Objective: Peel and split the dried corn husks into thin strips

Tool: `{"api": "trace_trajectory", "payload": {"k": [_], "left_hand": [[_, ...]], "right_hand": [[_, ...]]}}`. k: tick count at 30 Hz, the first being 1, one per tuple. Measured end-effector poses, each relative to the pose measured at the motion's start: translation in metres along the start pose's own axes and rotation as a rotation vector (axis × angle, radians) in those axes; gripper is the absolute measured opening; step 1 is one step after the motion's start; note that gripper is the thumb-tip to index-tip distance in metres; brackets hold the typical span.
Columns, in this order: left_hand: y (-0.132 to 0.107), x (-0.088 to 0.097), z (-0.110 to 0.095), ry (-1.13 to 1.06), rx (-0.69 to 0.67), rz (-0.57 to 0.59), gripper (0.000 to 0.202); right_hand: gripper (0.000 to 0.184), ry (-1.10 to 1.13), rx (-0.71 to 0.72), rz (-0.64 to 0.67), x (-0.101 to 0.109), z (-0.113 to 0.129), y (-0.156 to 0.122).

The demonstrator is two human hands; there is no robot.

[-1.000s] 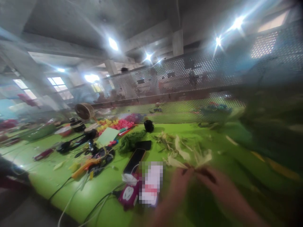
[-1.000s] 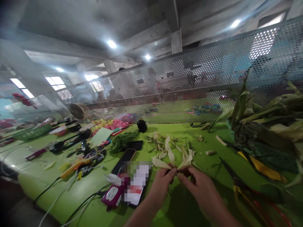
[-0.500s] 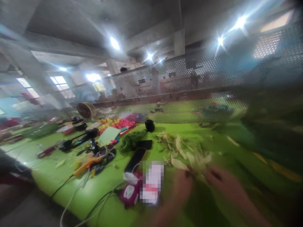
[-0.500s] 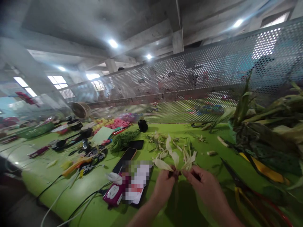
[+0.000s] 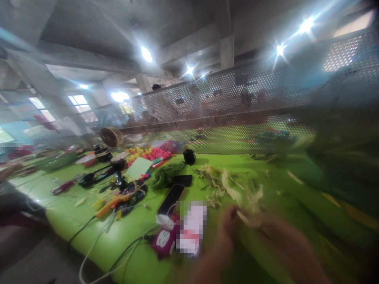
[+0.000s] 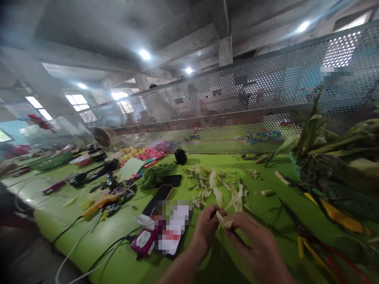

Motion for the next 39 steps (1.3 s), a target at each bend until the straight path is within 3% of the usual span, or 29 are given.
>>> {"api": "trace_trajectory", "payload": {"k": [3, 7, 16, 19, 23, 27, 29, 31, 35, 37, 39], "left_hand": [[0.001, 0.008, 0.0, -0.044, 0.004, 0.026, 0.021], [-0.002, 0.001, 0.003, -0.058, 0.028, 0.112, 0.021], [-0.022, -0.012, -0.013, -0.226, 0.066, 0.299, 0.021], [-0.021, -0.011, -0.013, -0.117, 0.041, 0.273, 0.024], [-0.012, -0.001, -0.009, 0.122, -0.008, 0.121, 0.031], [-0.003, 0.007, -0.005, 0.153, -0.004, 0.038, 0.033], [-0.001, 0.01, -0.004, 0.135, 0.001, 0.007, 0.035], [-0.001, 0.012, -0.005, 0.088, -0.005, -0.023, 0.037], [-0.002, 0.011, -0.003, -0.053, 0.02, -0.016, 0.039], [-0.001, 0.009, -0.002, -0.029, 0.032, -0.006, 0.039], [0.0, 0.008, -0.003, 0.026, 0.022, -0.018, 0.039]], "right_hand": [[0.012, 0.053, -0.132, -0.028, 0.001, -0.009, 0.002], [0.015, 0.094, -0.258, -0.023, -0.002, -0.025, 0.0], [0.015, 0.015, -0.284, -0.101, 0.007, -0.03, -0.001], [0.016, 0.001, -0.296, -0.1, 0.007, -0.031, -0.002], [0.019, -0.007, -0.282, -0.054, 0.002, -0.034, -0.003], [0.018, -0.09, -0.272, 0.006, 0.0, -0.043, -0.006], [0.027, -0.239, -0.195, -0.024, 0.007, -0.044, -0.007], [0.037, -0.433, -0.009, -0.036, 0.012, -0.038, -0.006], [0.042, -0.675, 0.471, 0.192, -0.012, -0.017, -0.009], [0.048, -0.71, 0.57, 0.268, -0.024, -0.013, -0.012], [0.044, -0.712, 0.602, 0.241, -0.027, -0.01, -0.012]]}}
Point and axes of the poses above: each hand's wrist, its own y-axis towards the middle knuckle, its own x-axis out of the back of the hand, z = x × y, the point moved 7 cm from there along y, towards the middle knuckle, and after that the axes turned 14 degrees about x, right-handed, at the moved point
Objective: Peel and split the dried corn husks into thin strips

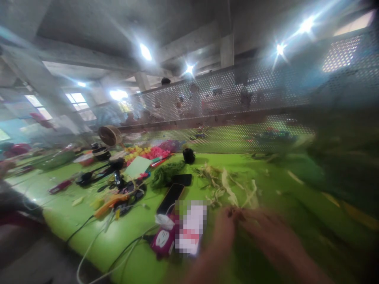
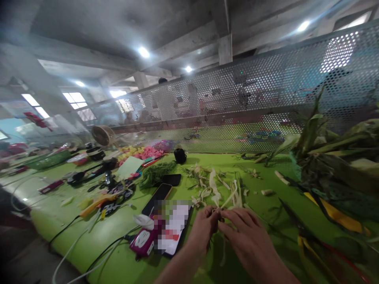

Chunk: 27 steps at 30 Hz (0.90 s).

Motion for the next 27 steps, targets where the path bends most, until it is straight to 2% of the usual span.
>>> {"api": "trace_trajectory", "payload": {"k": [4, 6, 10, 15, 21, 27], "left_hand": [[0.0, -0.006, 0.0, 0.056, -0.025, 0.037, 0.039], [-0.002, -0.01, 0.0, 0.067, -0.052, 0.072, 0.035], [-0.01, -0.014, -0.003, 0.143, -0.11, 0.058, 0.022], [-0.025, -0.023, -0.013, 0.282, -0.191, 0.076, 0.018], [-0.03, -0.027, -0.014, 0.418, -0.189, 0.061, 0.019], [-0.026, -0.017, -0.015, 0.276, -0.131, -0.005, 0.023]], "right_hand": [[0.022, 0.099, -0.027, -0.06, 0.005, -0.005, 0.002], [0.012, 0.188, -0.139, -0.062, 0.005, -0.015, -0.001], [0.022, 0.337, -0.437, -0.116, 0.006, -0.033, -0.01], [0.032, 0.422, -0.642, -0.08, 0.0, -0.038, -0.019], [0.029, 0.446, -0.73, -0.102, 0.002, -0.04, -0.022], [0.022, 0.653, -0.763, -0.127, -0.01, -0.036, -0.021]]}}
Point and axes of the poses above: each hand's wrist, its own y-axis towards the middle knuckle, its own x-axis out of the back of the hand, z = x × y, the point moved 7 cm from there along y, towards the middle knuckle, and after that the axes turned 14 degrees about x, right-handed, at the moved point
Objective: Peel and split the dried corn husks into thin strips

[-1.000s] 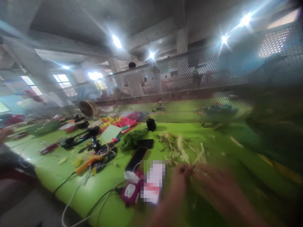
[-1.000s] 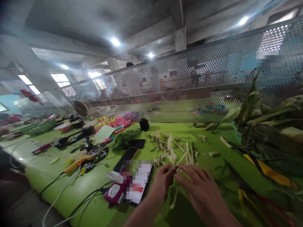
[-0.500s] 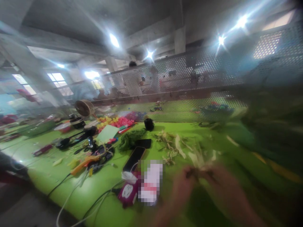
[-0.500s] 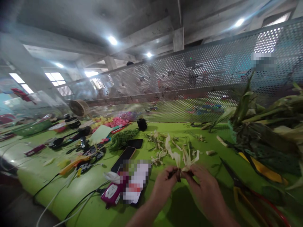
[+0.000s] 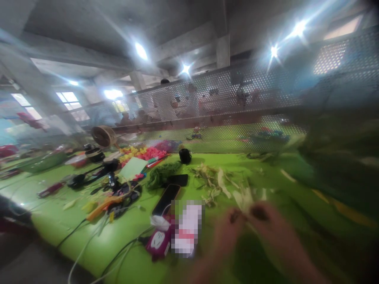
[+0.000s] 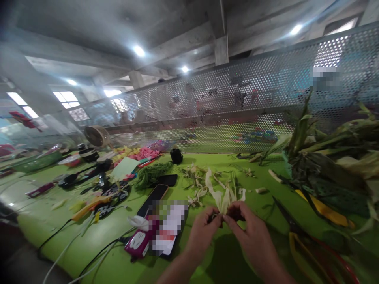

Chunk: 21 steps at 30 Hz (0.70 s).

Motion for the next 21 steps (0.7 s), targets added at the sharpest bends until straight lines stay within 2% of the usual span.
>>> {"api": "trace_trajectory", "payload": {"k": [4, 10, 15, 17, 19, 21], "left_hand": [[0.004, 0.006, 0.002, -0.045, 0.022, -0.038, 0.022], [0.008, 0.011, 0.004, -0.047, 0.022, -0.084, 0.021], [0.005, 0.012, 0.001, -0.093, 0.069, -0.055, 0.02], [0.005, 0.011, 0.001, -0.084, 0.098, -0.047, 0.018], [0.006, 0.011, 0.003, -0.057, 0.115, -0.054, 0.016], [0.008, 0.011, 0.006, -0.032, 0.115, -0.059, 0.016]], "right_hand": [[0.02, 0.04, 0.0, -0.02, -0.003, -0.002, -0.001], [0.016, 0.036, -0.046, 0.042, -0.011, -0.001, -0.003], [0.023, 0.353, -0.203, 0.027, -0.02, -0.003, -0.002], [0.028, 0.418, -0.262, -0.035, -0.016, -0.003, 0.0], [0.028, 0.367, -0.275, -0.087, -0.007, -0.003, 0.001], [0.024, 0.253, -0.179, -0.097, 0.002, 0.003, 0.004]]}}
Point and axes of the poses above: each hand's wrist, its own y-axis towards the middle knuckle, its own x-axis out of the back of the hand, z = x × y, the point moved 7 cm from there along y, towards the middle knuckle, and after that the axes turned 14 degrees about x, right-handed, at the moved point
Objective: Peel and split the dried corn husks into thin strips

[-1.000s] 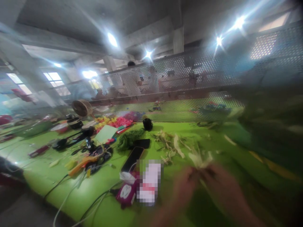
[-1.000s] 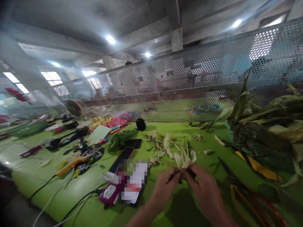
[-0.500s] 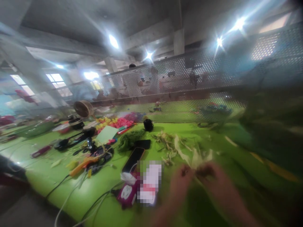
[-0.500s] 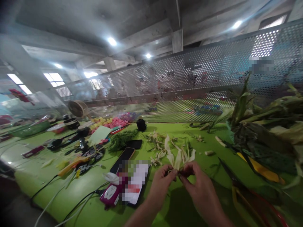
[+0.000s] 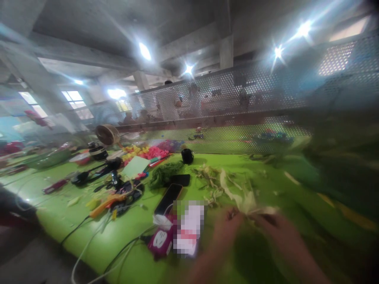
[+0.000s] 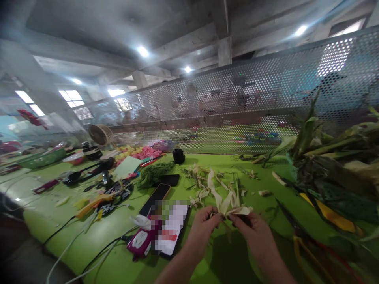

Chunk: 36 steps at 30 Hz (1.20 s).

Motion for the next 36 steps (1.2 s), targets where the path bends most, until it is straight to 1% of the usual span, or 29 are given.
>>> {"api": "trace_trajectory", "payload": {"k": [3, 6, 8, 9, 10, 12, 14, 15, 17, 20, 22, 24, 27, 31, 33, 36], "left_hand": [[0.001, 0.0, -0.001, 0.06, -0.032, -0.001, 0.015], [-0.003, -0.001, -0.006, 0.196, -0.07, -0.005, 0.015], [-0.007, -0.001, -0.011, 0.303, -0.099, -0.026, 0.015], [-0.01, -0.002, -0.014, 0.346, -0.124, -0.046, 0.016], [-0.012, -0.002, -0.016, 0.38, -0.159, -0.064, 0.015], [-0.017, -0.005, -0.021, 0.415, -0.232, -0.086, 0.013], [-0.019, -0.008, -0.021, 0.428, -0.272, -0.079, 0.011], [-0.019, -0.01, -0.02, 0.44, -0.278, -0.066, 0.01], [-0.019, -0.012, -0.017, 0.458, -0.272, -0.039, 0.01], [-0.018, -0.011, -0.015, 0.43, -0.272, -0.018, 0.009], [-0.02, -0.012, -0.017, 0.417, -0.291, -0.009, 0.012], [-0.023, -0.014, -0.021, 0.446, -0.292, 0.016, 0.014], [-0.027, -0.017, -0.024, 0.488, -0.256, 0.052, 0.012], [-0.026, -0.018, -0.018, 0.457, -0.162, 0.104, 0.014], [-0.022, -0.017, -0.013, 0.398, -0.12, 0.092, 0.02], [-0.014, -0.015, -0.007, 0.291, -0.084, 0.068, 0.026]], "right_hand": [[0.023, -0.117, 0.202, 0.036, 0.004, 0.008, 0.0], [0.017, -0.249, 0.388, 0.084, 0.004, 0.012, -0.004], [0.017, -0.363, 0.537, 0.114, 0.002, 0.018, -0.007], [0.019, -0.404, 0.586, 0.128, 0.001, 0.02, -0.008], [0.02, -0.427, 0.6, 0.137, 0.0, 0.02, -0.008], [0.023, -0.457, 0.568, 0.169, -0.002, 0.017, -0.006], [0.024, -0.488, 0.533, 0.182, -0.001, 0.012, -0.004], [0.023, -0.506, 0.539, 0.178, -0.001, 0.011, -0.004], [0.022, -0.536, 0.595, 0.171, -0.001, 0.011, -0.004], [0.02, -0.561, 0.668, 0.192, -0.004, 0.013, -0.007], [0.02, -0.555, 0.658, 0.204, -0.005, 0.014, -0.008], [0.019, -0.531, 0.615, 0.186, -0.003, 0.015, -0.007], [0.017, -0.471, 0.513, 0.175, 0.0, 0.011, -0.004], [0.019, -0.424, 0.379, 0.198, 0.0, 0.002, -0.002], [0.018, -0.424, 0.346, 0.196, 0.0, 0.001, -0.002], [0.021, -0.397, 0.34, 0.208, -0.002, 0.002, -0.003]]}}
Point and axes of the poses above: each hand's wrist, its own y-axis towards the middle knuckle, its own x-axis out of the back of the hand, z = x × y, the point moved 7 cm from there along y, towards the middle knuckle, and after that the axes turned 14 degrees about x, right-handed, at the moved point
